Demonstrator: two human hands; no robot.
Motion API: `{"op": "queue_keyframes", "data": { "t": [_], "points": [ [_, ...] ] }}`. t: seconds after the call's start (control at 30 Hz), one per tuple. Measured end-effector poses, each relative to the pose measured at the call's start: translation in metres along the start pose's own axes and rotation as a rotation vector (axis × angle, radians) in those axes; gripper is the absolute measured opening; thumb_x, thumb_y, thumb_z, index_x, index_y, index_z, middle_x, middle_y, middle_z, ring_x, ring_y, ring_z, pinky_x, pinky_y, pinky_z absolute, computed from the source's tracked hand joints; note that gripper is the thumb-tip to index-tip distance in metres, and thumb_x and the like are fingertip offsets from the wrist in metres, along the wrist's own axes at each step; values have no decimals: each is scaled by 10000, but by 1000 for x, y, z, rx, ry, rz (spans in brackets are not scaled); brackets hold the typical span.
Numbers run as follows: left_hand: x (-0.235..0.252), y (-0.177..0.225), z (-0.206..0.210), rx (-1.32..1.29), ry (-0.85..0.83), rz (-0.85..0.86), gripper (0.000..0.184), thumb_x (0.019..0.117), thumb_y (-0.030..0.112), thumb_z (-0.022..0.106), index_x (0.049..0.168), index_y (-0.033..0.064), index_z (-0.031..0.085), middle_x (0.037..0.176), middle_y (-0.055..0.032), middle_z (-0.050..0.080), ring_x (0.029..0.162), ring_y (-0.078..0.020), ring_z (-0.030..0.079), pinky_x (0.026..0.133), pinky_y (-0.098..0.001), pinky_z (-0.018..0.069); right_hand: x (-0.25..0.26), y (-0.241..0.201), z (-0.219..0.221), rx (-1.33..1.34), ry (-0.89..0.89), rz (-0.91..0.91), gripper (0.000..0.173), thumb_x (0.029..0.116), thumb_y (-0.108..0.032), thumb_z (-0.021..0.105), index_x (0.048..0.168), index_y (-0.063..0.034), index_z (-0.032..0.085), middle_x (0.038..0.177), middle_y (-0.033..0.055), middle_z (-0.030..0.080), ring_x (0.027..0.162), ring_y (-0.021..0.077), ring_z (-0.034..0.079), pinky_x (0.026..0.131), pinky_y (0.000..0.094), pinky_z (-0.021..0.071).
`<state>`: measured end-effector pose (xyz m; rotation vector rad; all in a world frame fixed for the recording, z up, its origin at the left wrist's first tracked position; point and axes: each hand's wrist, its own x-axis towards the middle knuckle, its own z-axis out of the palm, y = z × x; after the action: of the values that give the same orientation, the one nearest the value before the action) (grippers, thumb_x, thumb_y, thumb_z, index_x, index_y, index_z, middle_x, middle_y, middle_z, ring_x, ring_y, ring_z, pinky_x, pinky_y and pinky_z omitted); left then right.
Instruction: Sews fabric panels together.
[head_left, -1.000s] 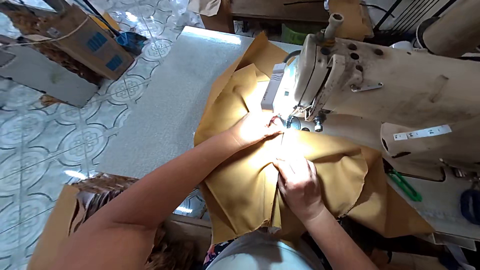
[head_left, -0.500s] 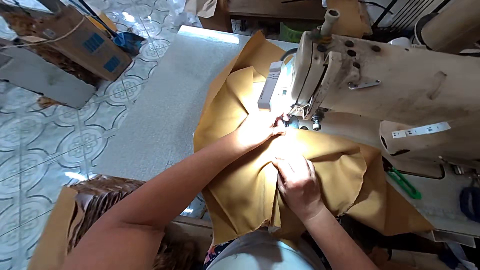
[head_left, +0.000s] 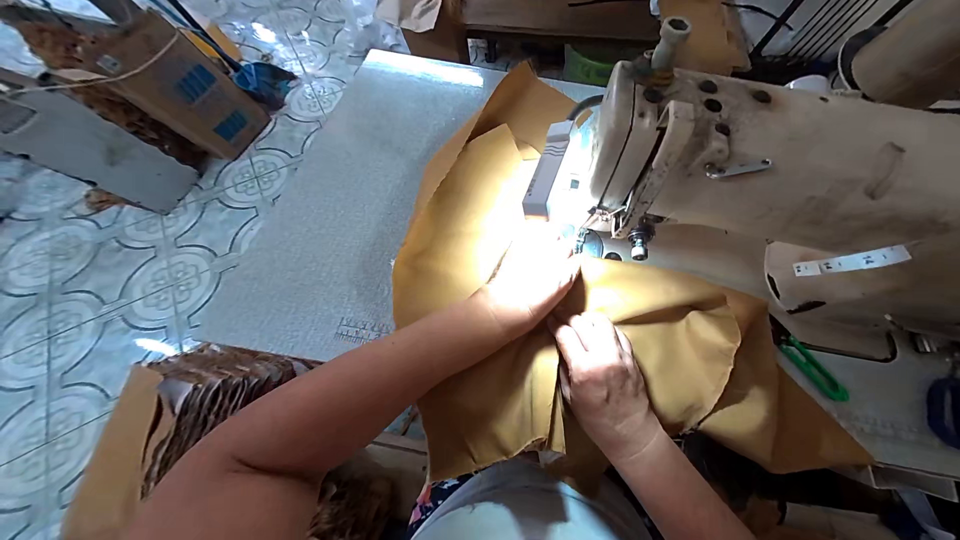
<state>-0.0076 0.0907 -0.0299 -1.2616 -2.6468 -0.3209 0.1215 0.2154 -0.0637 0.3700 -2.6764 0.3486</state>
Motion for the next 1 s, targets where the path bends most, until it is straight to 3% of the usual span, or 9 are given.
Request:
{"op": "queue_keyframes", "data": {
  "t": [0.13,0.23,0.3,0.37,0.43,0.53,0.7,0.9,1.0],
  "points": [
    [-18,15,-1,18,-91,-49,227,1019,185,589,1158,82,736,1281,-95,697,1251,-302,621,978,-523,505,4,1,-9,65,-28,14,153,864,-68,649,959,-70,769,1050,123,762,1050,310,721,853,438,591],
    [-31,16,7,0,-19,-93,255,1022,192,575,1208,140,741,1368,-40,664,1291,-301,593,1018,-612,447,22,9,-22,165,-74,119,208,916,-69,590,994,-60,783,1002,105,764,978,256,739,839,386,606],
    [-34,16,11,-7,35,-114,254,1007,194,594,1209,173,746,1374,-14,662,1300,-300,586,1017,-632,436,34,15,-17,143,-18,205,238,955,-83,551,1068,-39,757,1039,133,746,935,264,745,805,384,613],
    [-35,18,13,-14,41,-145,269,1003,225,617,1242,181,734,1392,-16,650,1330,-328,558,1035,-691,388,41,22,-8,69,-21,233,307,999,-144,530,1222,-38,713,1165,168,714,987,306,734,816,426,605],
    [-33,20,13,1,44,-175,305,1009,263,616,1291,200,713,1421,-7,630,1360,-341,529,1061,-736,333,44,28,1,-30,-76,233,353,1015,-193,520,1288,-55,697,1197,186,690,1077,352,687,855,469,579],
    [-26,23,13,15,9,-221,338,1023,294,596,1344,230,682,1451,4,603,1384,-318,505,1073,-698,344,47,31,5,-94,-121,241,359,1009,-180,526,1301,-50,688,1204,211,670,1090,390,669,832,487,577],
    [-15,29,8,-16,-73,-305,360,1024,289,600,1371,212,660,1499,-26,561,1416,-354,464,1068,-769,281,52,38,7,-97,-152,232,374,1016,-186,517,1344,-94,673,1251,208,657,1150,402,642,865,511,562],
    [-11,30,12,19,-20,-314,336,991,260,650,1318,196,695,1434,-29,609,1358,-351,515,1040,-735,342,53,43,9,-97,-121,208,368,1012,-172,529,1345,-104,672,1246,196,656,1133,401,641,860,520,555],
    [-10,30,13,-10,-21,-315,326,1000,257,638,1315,191,693,1449,-36,597,1367,-349,505,1056,-736,322,54,44,10,-96,-118,209,385,1006,-166,535,1366,-107,660,1267,191,653,1152,399,638,866,517,561]
  ]
}}
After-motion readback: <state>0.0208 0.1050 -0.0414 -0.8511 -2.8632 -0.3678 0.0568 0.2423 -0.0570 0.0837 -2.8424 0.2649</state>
